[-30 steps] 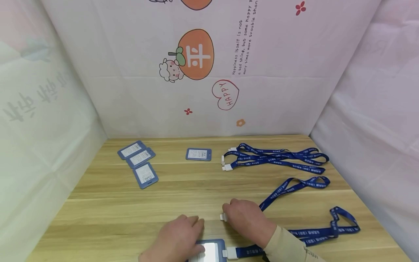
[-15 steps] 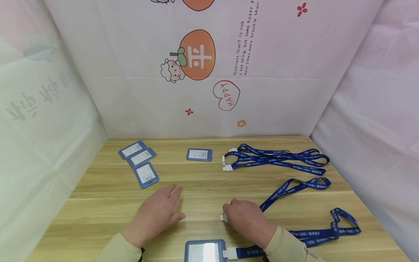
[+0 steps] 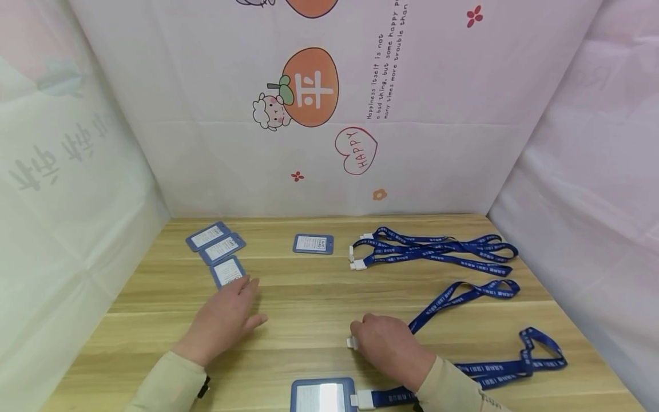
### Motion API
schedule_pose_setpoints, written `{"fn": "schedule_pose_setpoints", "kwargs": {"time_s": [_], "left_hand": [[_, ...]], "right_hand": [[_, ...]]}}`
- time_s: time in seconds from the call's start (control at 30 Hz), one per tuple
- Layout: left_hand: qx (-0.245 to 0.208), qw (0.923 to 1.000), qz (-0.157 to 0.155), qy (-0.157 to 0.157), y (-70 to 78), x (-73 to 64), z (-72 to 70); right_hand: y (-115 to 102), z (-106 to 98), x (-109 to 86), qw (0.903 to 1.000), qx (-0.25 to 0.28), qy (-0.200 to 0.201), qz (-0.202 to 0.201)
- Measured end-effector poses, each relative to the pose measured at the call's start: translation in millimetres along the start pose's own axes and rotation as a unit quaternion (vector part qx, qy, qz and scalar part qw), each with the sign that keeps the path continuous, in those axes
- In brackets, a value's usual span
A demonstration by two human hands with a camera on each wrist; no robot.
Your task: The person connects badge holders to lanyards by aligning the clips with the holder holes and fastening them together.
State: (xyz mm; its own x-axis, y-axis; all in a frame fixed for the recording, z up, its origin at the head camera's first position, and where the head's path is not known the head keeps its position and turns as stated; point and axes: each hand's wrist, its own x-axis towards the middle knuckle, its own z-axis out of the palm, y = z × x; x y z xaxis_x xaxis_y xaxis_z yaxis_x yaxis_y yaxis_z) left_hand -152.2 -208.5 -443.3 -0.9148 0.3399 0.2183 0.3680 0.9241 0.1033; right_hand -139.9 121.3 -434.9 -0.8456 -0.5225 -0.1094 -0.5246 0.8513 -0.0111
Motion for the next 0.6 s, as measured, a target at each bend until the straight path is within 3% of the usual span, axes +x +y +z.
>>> {"fn": "schedule_pose_setpoints", "kwargs": {"time_s": [0.23,0.6], "left_hand": [[-0.009,0.9999,-0.011,0.005,-17.0,1.2,0.4],[-0.019,0.9982,-0.047,-0.032,-33.3,2.9,1.3]], "right_hand": [[0,1,-0.7,1.0000,0.000,-0.001,-0.001],[-1,-1,-0.2,1.0000,-0.002,-0.008,-0.001]]}}
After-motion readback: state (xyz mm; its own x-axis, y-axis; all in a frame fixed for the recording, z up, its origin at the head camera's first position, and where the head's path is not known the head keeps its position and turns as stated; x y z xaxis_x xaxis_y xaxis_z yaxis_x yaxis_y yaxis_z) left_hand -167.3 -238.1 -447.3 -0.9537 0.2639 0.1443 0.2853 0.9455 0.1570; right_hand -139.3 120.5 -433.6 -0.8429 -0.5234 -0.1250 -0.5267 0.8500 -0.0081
